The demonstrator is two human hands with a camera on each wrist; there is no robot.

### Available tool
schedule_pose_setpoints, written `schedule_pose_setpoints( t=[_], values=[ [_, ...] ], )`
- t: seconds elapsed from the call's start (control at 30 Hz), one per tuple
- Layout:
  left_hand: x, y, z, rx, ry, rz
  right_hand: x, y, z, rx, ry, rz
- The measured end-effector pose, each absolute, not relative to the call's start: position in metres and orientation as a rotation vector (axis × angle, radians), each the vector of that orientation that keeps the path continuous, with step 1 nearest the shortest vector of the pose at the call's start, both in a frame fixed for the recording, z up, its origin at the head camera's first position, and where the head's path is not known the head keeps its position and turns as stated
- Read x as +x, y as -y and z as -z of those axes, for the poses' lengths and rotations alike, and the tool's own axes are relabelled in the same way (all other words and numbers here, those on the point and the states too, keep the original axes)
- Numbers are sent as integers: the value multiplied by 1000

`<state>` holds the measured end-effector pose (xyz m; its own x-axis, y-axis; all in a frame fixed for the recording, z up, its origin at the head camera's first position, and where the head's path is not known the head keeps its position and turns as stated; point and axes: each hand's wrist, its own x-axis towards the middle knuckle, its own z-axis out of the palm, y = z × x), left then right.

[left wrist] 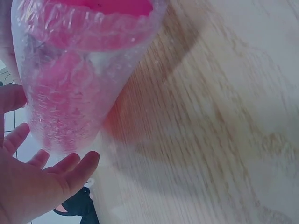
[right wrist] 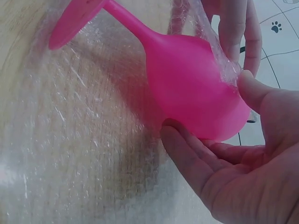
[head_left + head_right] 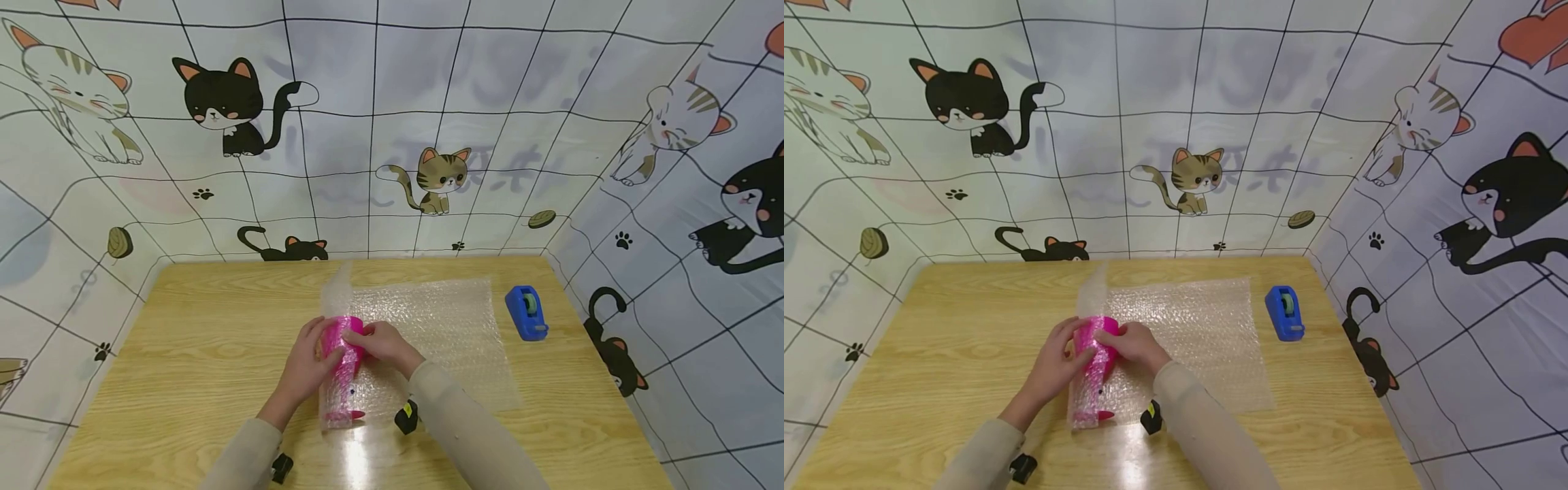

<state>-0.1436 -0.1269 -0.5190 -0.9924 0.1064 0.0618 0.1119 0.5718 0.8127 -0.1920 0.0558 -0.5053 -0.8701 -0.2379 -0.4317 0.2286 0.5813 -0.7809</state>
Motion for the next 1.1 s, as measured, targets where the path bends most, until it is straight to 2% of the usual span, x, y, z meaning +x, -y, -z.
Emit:
schedule_pose_setpoints(
  t=[1.1],
  values=[
    [-145,116,519,-109,2847,1399,-192,-60,502,-72,-2347,1150]
  ],
)
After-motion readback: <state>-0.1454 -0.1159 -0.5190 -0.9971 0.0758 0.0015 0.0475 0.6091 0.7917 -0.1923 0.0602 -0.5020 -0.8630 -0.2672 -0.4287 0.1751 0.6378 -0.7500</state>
